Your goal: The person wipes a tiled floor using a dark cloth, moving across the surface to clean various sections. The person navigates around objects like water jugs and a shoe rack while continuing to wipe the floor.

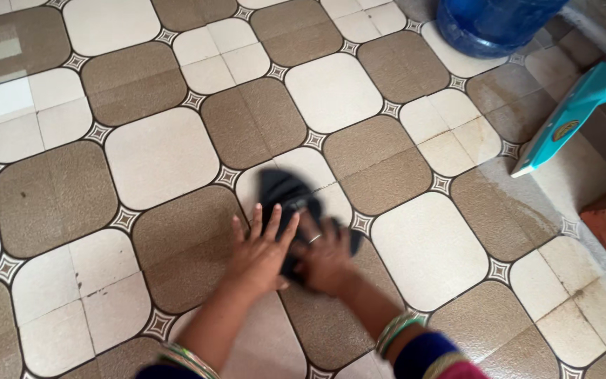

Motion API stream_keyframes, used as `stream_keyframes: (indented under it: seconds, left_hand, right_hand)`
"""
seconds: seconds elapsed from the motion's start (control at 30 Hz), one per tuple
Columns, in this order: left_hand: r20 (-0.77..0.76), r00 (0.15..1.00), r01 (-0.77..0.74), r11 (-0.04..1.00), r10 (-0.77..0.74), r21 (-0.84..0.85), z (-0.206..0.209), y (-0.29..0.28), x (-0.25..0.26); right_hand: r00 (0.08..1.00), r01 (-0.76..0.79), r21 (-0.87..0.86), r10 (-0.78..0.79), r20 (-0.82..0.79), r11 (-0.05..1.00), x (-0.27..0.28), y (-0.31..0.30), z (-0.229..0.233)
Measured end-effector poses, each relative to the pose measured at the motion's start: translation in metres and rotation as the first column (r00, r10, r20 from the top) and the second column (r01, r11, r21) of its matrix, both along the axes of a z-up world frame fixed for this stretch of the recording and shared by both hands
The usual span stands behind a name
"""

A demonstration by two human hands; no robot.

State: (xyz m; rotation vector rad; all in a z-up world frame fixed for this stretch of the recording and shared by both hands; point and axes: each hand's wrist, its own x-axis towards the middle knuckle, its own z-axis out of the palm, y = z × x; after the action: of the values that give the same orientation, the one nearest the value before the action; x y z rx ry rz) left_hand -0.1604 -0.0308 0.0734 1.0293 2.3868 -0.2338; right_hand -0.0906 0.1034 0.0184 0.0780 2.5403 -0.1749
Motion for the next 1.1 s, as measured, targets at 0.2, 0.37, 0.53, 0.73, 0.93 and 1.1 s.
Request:
stream_keyframes:
  seconds: [0.2,0.37,0.53,0.73,0.93,1.1]
  left_hand:
    - [0.200,0.975,-0.064,0.981,0.101,-0.185,-0.009,-0.072,0.024]
    - [0.133,0.976,-0.166,0.985,0.170,-0.042,-0.040,-0.115,0.054]
    - [0.034,0.966,-0.257,0.966,0.256,0.010,-0.057,-0.084,-0.006]
    - [0.049,0.872,-0.489,0.871,0.487,0.045,-0.049,-0.045,-0.123]
    - [0.018,0.880,-0.476,0.879,0.476,0.026,-0.050,-0.037,-0.159]
    - [0.029,0.851,-0.522,0.842,0.524,0.134,-0.060,-0.060,-0.113]
  right_hand:
    - [0.902,-0.033,-0.251,-0.079,-0.424,0.967,0.079,-0.111,-0.041]
    - [0.516,0.142,-0.100,-0.160,-0.842,0.985,0.126,-0.128,-0.075]
    - [0.762,0.161,-0.026,-0.141,-0.632,0.987,0.058,-0.099,-0.058]
    - [0.947,0.043,-0.131,-0.082,-0.311,0.990,-0.110,-0.034,-0.035]
    - [0.973,0.225,-0.188,-0.230,-0.005,0.956,-0.178,-0.020,-0.027]
    - [0.943,0.016,-0.072,-0.039,-0.329,0.997,-0.107,-0.053,-0.046]
